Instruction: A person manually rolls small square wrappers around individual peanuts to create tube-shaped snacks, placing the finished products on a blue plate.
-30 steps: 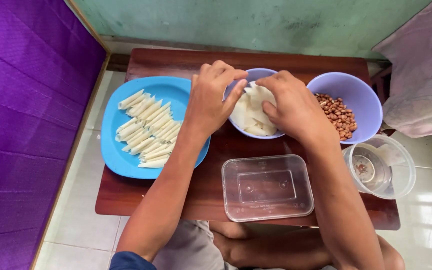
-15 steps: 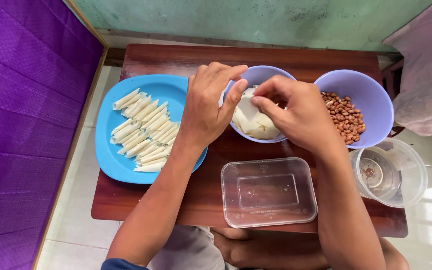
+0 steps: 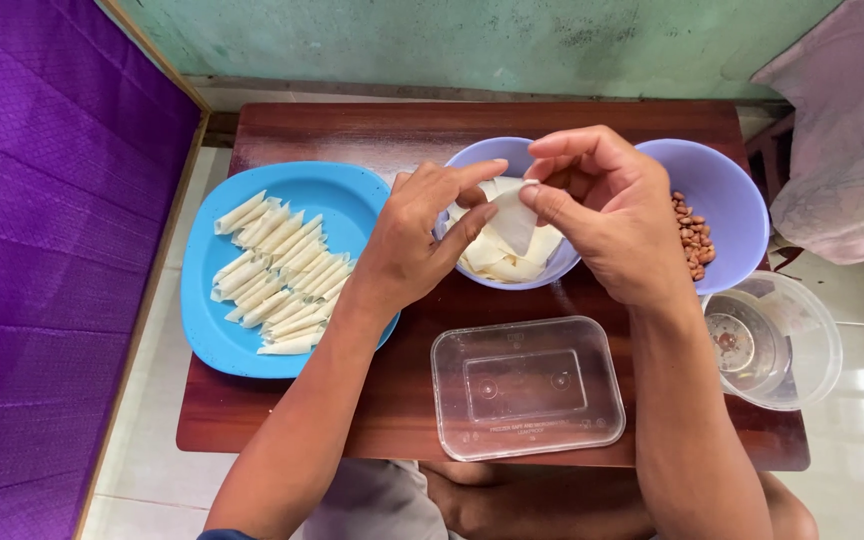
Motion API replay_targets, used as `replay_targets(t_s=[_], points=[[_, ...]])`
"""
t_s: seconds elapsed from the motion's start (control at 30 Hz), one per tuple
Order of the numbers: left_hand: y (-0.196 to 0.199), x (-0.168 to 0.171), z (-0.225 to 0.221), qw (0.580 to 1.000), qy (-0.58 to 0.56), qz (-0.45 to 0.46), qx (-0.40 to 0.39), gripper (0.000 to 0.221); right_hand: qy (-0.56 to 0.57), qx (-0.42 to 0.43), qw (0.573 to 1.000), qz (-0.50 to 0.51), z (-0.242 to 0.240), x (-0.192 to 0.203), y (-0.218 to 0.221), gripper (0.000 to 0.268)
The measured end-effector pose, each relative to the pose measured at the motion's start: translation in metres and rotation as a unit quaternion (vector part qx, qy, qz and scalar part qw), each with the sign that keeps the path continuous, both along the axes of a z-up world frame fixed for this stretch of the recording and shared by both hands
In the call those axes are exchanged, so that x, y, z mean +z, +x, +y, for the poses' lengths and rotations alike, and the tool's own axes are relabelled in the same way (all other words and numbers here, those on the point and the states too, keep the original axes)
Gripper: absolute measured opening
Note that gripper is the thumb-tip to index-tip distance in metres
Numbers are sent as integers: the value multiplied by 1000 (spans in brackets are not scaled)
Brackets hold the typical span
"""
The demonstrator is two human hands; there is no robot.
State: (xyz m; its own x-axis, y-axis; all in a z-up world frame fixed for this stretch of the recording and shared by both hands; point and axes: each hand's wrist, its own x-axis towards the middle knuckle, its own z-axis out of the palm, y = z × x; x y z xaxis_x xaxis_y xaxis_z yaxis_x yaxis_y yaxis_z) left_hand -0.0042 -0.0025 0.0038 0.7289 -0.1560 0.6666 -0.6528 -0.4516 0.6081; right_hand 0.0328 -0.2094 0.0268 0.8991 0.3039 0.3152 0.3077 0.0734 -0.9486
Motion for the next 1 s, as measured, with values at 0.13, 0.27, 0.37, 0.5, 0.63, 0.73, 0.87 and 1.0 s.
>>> replay_targets(t_s=[0.13,0.27,0.37,0.5,0.63,0.73,0.87,1.0], points=[[0,0,0,1000,-3,7,-4,35,-5,-21,1000,-5,0,3,-3,34],[3,-3,3,1000,10,-10,15,35,-149,-64,980,-117,1,8,-7,30],[3,-3,6,997,53,-16,45,37,-420,-113,869,-237,-5,1,-11,25],[5,-8,7,995,82,10,52,40,-655,-94,728,-180,13,16,-19,30],[4,-6,7,995,83,14,52,36,-614,-63,769,-168,4,8,-12,13],[2,-8,7,996,69,20,60,29,-496,-61,832,-239,-4,7,-13,22],[5,-10,7,995,86,16,53,30,-346,-8,918,-194,-6,21,-14,12],[4,-17,6,997,67,21,39,39,-327,-1,926,-187,-12,21,-13,13]])
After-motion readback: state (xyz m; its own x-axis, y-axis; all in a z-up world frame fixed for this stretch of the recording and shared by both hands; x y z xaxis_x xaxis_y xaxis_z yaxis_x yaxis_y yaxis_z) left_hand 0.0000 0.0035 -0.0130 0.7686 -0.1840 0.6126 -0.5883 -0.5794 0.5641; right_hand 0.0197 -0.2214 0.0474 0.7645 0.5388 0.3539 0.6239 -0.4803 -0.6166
